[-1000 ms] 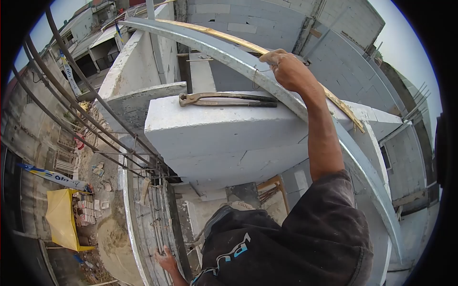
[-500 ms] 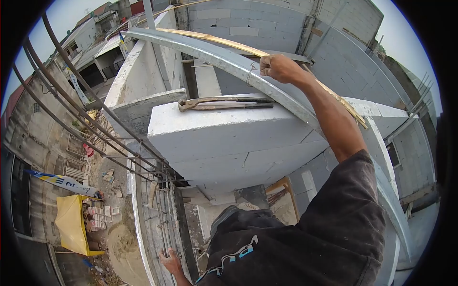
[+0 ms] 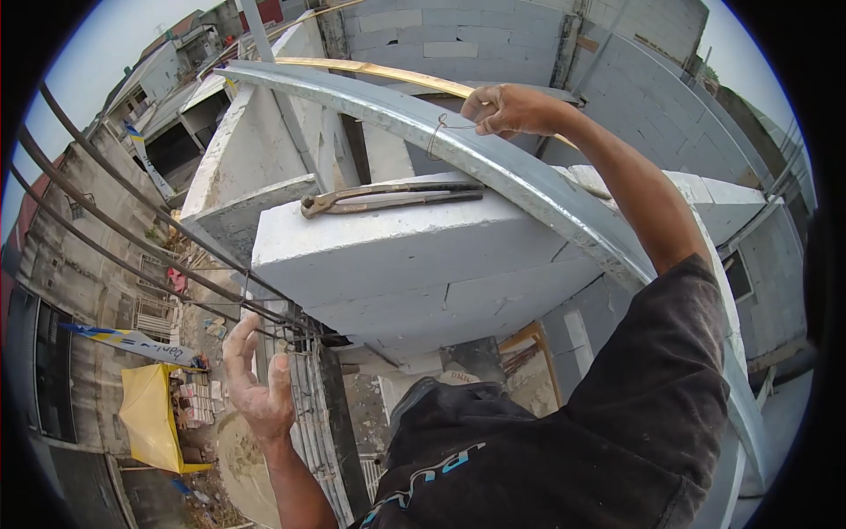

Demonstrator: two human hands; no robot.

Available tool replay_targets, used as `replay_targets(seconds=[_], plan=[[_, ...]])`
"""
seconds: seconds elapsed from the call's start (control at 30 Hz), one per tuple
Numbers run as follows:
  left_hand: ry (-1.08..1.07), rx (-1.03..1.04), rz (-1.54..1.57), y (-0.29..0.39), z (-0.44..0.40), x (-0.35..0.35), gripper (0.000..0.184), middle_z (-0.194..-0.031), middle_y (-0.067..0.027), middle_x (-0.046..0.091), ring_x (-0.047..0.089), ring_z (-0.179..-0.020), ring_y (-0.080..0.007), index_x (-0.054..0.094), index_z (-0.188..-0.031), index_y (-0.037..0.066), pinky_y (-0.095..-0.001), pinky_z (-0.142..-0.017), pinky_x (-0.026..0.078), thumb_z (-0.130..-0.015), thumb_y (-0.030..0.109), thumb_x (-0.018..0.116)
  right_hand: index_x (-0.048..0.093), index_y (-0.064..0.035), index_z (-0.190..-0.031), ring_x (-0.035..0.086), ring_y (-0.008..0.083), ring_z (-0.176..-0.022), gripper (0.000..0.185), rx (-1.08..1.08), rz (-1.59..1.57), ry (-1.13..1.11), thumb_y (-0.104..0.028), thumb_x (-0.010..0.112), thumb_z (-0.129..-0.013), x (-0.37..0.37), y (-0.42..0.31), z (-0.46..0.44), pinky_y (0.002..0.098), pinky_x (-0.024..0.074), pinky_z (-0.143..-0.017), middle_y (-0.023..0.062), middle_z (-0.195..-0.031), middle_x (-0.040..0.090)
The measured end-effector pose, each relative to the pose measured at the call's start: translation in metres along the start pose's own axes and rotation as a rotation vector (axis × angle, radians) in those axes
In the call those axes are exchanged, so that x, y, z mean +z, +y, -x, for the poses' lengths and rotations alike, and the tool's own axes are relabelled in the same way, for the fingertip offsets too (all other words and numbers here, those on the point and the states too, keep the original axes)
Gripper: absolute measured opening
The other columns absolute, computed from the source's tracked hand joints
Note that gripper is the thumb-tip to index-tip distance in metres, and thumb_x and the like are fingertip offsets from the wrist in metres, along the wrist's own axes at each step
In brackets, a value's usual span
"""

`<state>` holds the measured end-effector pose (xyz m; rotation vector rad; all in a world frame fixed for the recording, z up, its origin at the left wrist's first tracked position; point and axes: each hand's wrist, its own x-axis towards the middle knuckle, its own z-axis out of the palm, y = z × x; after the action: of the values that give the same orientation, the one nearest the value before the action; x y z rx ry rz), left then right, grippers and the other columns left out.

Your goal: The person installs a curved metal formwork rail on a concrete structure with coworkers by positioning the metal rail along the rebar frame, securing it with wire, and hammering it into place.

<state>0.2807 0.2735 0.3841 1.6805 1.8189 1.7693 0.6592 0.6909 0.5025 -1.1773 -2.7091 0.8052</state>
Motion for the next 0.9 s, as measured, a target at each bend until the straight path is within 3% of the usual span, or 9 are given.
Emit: replay_targets(seconds=[0.1, 0.2, 0.33, 0.4, 0.47, 0.7, 0.8, 0.87, 0.9], plan=[[-0.188, 0.13, -0.054, 0.048, -0.067, 0.046, 0.054, -0.133, -0.0161, 0.062, 0.058, -0.126, -0.0305, 0.061, -0.133, 0.003, -0.0457, -0.105, 0.048, -0.094, 0.039, 0.072, 0.054, -0.004, -0.14, 0.06, 0.0293, -0.124, 0.049, -0.05, -0.591, -0.143, -0.034, 0.061, -0.102, 0.008, 0.007, 0.008, 0.0432, 0.0489, -0.108, 0.017, -0.135, 0.063], [-0.309, 0.208, -0.092, 0.075, -0.12, 0.101, 0.051, -0.128, -0.018, 0.066, 0.061, -0.124, -0.0309, 0.067, -0.127, 0.003, -0.0423, -0.103, 0.05, -0.093, 0.041, 0.073, 0.047, -0.0063, -0.146, 0.052, 0.032, -0.135, 0.053, -0.12, -0.379, -0.129, -0.039, 0.054, -0.105, 0.013, 0.027, 0.011, 0.047, 0.042, -0.116, 0.0185, -0.145, 0.054], [-0.354, 0.3, -0.267, 0.073, -0.173, 0.184, 0.058, -0.129, -0.021, 0.065, 0.066, -0.113, -0.0308, 0.068, -0.128, 0.002, -0.0438, -0.093, 0.056, -0.093, 0.049, 0.071, 0.054, -0.0076, -0.141, 0.055, 0.0313, -0.128, 0.048, 0.001, -0.164, -0.016, -0.04, 0.053, -0.106, 0.021, 0.02, 0.012, 0.0451, 0.0461, -0.108, 0.0189, -0.141, 0.056], [-0.416, 0.221, -0.313, 0.076, -0.193, 0.217, 0.052, -0.128, -0.021, 0.066, 0.065, -0.116, -0.033, 0.069, -0.126, 0.002, -0.0431, -0.1, 0.053, -0.094, 0.043, 0.07, 0.057, -0.0074, -0.136, 0.058, 0.0302, -0.122, 0.044, 0.047, -0.119, -0.006, -0.039, 0.054, -0.105, 0.013, -0.018, 0.028, 0.0433, 0.0481, -0.103, 0.018, -0.136, 0.059], [-0.438, 0.177, -0.355, 0.078, -0.204, 0.237, 0.045, -0.126, -0.0212, 0.066, 0.066, -0.116, -0.0333, 0.07, -0.123, 0.003, -0.0427, -0.102, 0.052, -0.095, 0.038, 0.069, 0.061, -0.0064, -0.13, 0.06, 0.0282, -0.114, 0.039, -0.075, -0.107, 0.141, -0.036, 0.055, -0.104, 0.041, 0.035, 0.004, 0.0412, 0.0492, -0.098, 0.0166, -0.128, 0.063], [-0.432, 0.156, -0.283, 0.065, -0.214, 0.248, 0.03, -0.111, -0.0198, 0.072, 0.07, -0.1, -0.0298, 0.074, -0.114, 0.002, -0.0395, -0.094, 0.054, -0.099, 0.025, 0.063, 0.066, -0.0061, -0.12, 0.063, 0.0232, -0.105, 0.033, -0.084, -0.38, 0.199, -0.031, 0.057, -0.101, 0.048, 0.014, 0.005, 0.0363, 0.0501, -0.092, 0.0117, -0.111, 0.069], [-0.434, 0.107, -0.186, 0.062, -0.207, 0.248, 0.029, -0.104, -0.0182, 0.074, 0.071, -0.095, -0.0285, 0.074, -0.114, 0.001, -0.0385, -0.09, 0.056, -0.099, 0.024, 0.063, 0.066, -0.0063, -0.121, 0.063, 0.0196, -0.103, 0.032, -0.14, 0.003, 0.228, -0.03, 0.059, -0.1, 0.022, -0.01, 0.033, 0.0341, 0.0498, -0.09, 0.0098, -0.108, 0.07], [-0.296, 0.244, -0.219, 0.067, -0.19, 0.236, 0.034, -0.111, -0.0174, 0.072, 0.072, -0.096, -0.0273, 0.069, -0.121, 0.001, -0.0382, -0.091, 0.056, -0.097, 0.025, 0.066, 0.066, -0.0064, -0.124, 0.063, 0.0184, -0.104, 0.033, 0.076, -0.101, 0.162, -0.029, 0.059, -0.1, 0.018, -0.034, 0.031, 0.0348, 0.0497, -0.092, 0.0121, -0.113, 0.07], [-0.179, 0.384, -0.238, 0.062, -0.176, 0.228, 0.039, -0.116, -0.0189, 0.07, 0.071, -0.099, -0.0272, 0.066, -0.126, 0.001, -0.0387, -0.091, 0.057, -0.097, 0.027, 0.066, 0.065, -0.0069, -0.126, 0.063, 0.0208, -0.107, 0.036, 0.032, -0.078, 0.053, -0.03, 0.058, -0.1, 0.029, -0.06, 0.003, 0.0366, 0.0488, -0.095, 0.014, -0.117, 0.069]])
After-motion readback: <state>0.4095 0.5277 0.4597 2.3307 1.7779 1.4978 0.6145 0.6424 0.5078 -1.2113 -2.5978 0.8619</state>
